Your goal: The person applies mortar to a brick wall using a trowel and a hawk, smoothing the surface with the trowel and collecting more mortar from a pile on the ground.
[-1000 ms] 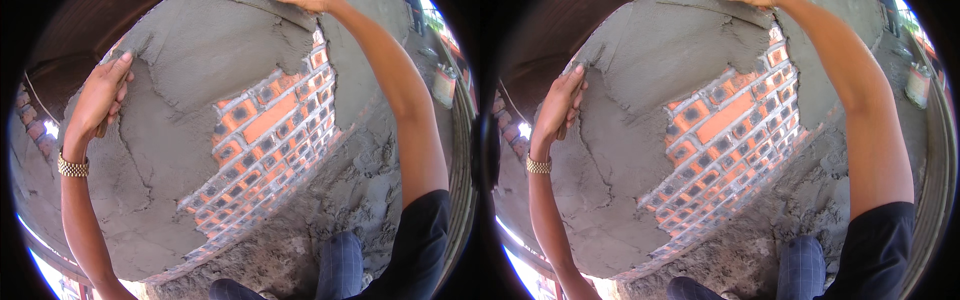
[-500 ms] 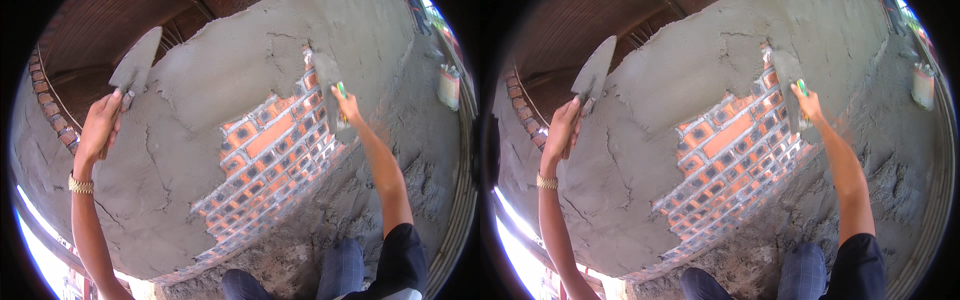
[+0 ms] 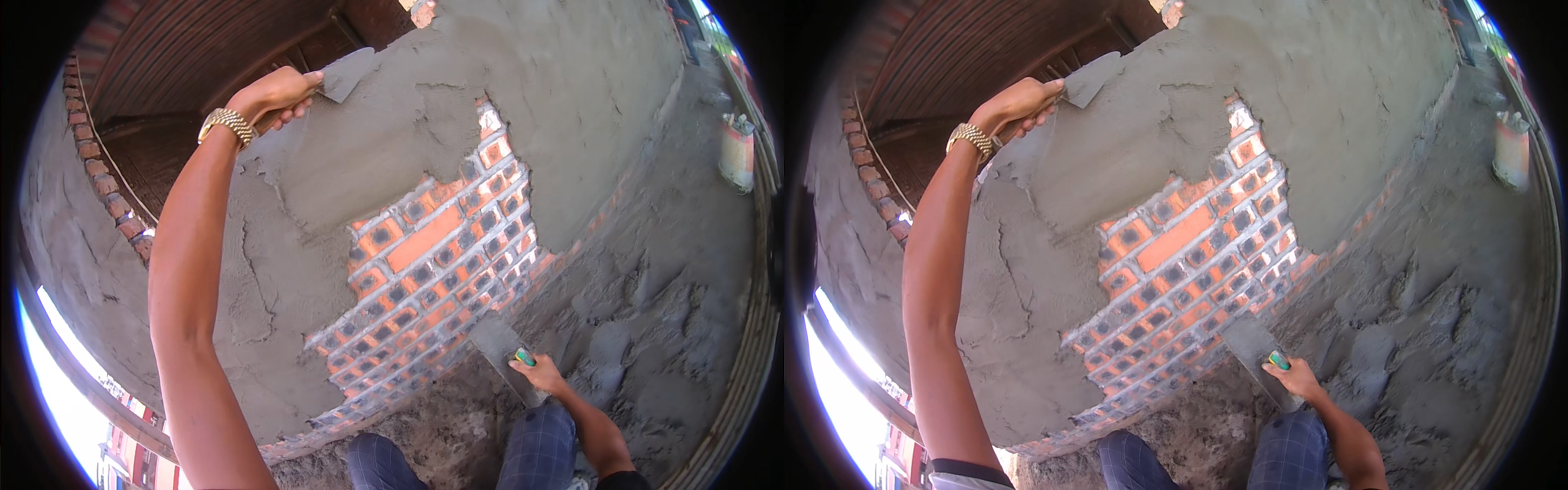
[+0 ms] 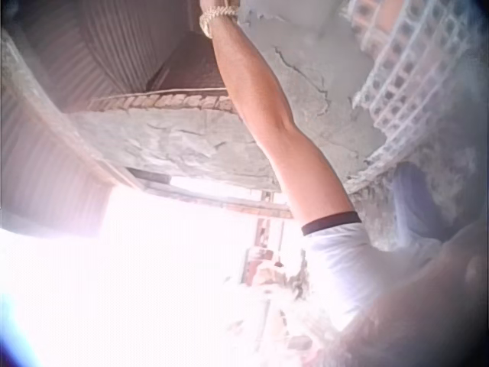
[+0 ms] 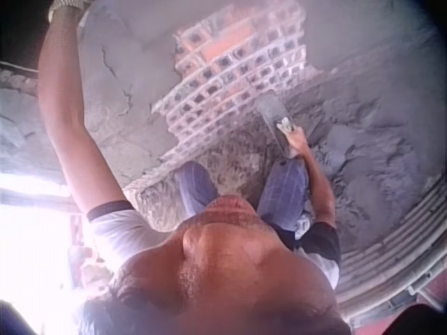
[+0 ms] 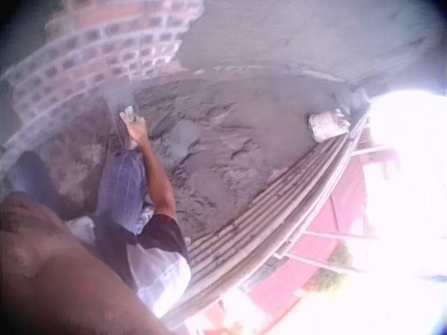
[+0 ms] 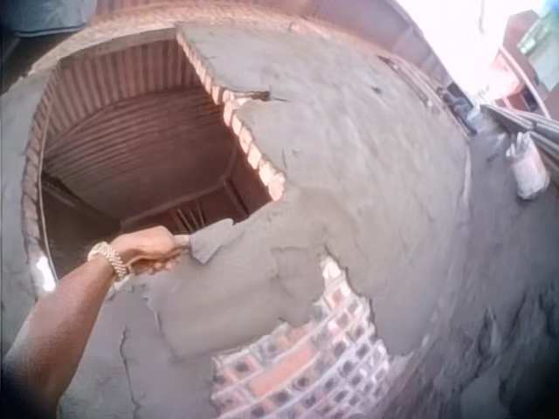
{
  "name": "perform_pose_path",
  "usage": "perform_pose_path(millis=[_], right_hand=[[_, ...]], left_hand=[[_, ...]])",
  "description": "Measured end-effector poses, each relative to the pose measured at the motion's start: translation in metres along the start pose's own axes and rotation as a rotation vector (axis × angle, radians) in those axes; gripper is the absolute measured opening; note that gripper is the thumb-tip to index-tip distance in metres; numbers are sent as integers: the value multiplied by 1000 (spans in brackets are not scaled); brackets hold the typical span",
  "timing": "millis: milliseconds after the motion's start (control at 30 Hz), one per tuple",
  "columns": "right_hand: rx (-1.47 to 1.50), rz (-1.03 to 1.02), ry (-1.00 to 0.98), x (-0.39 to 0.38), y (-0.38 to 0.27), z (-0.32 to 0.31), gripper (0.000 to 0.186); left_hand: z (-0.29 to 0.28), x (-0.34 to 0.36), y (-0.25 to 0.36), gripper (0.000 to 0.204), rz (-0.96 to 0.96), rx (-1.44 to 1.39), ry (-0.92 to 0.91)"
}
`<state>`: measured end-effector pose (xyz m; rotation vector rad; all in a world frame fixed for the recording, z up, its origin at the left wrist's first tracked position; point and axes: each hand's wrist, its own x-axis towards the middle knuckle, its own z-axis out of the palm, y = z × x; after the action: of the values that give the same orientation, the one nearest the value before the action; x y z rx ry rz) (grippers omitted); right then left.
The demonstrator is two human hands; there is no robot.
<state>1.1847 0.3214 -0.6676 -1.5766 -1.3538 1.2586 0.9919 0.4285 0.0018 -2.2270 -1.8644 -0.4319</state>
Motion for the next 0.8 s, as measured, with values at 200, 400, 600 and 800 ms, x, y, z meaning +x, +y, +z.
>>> perform_pose_path(millis=[200,400,600,800], right_hand=[[-21,-35,59,5,-9,-11,63],[37,-41,64,-5,-21,-10,59],[-43,-119,161,-18,-15,-12,60],[-61,-217,203,-45,-41,-11,60]], left_hand=[[-24,-57,-82,56,-139,-149,19],[-35,-117,-178,56,-197,-182,70],[-69,-145,-215,59,-169,102,324],[-9,-62,-77,37,327,748,610]])
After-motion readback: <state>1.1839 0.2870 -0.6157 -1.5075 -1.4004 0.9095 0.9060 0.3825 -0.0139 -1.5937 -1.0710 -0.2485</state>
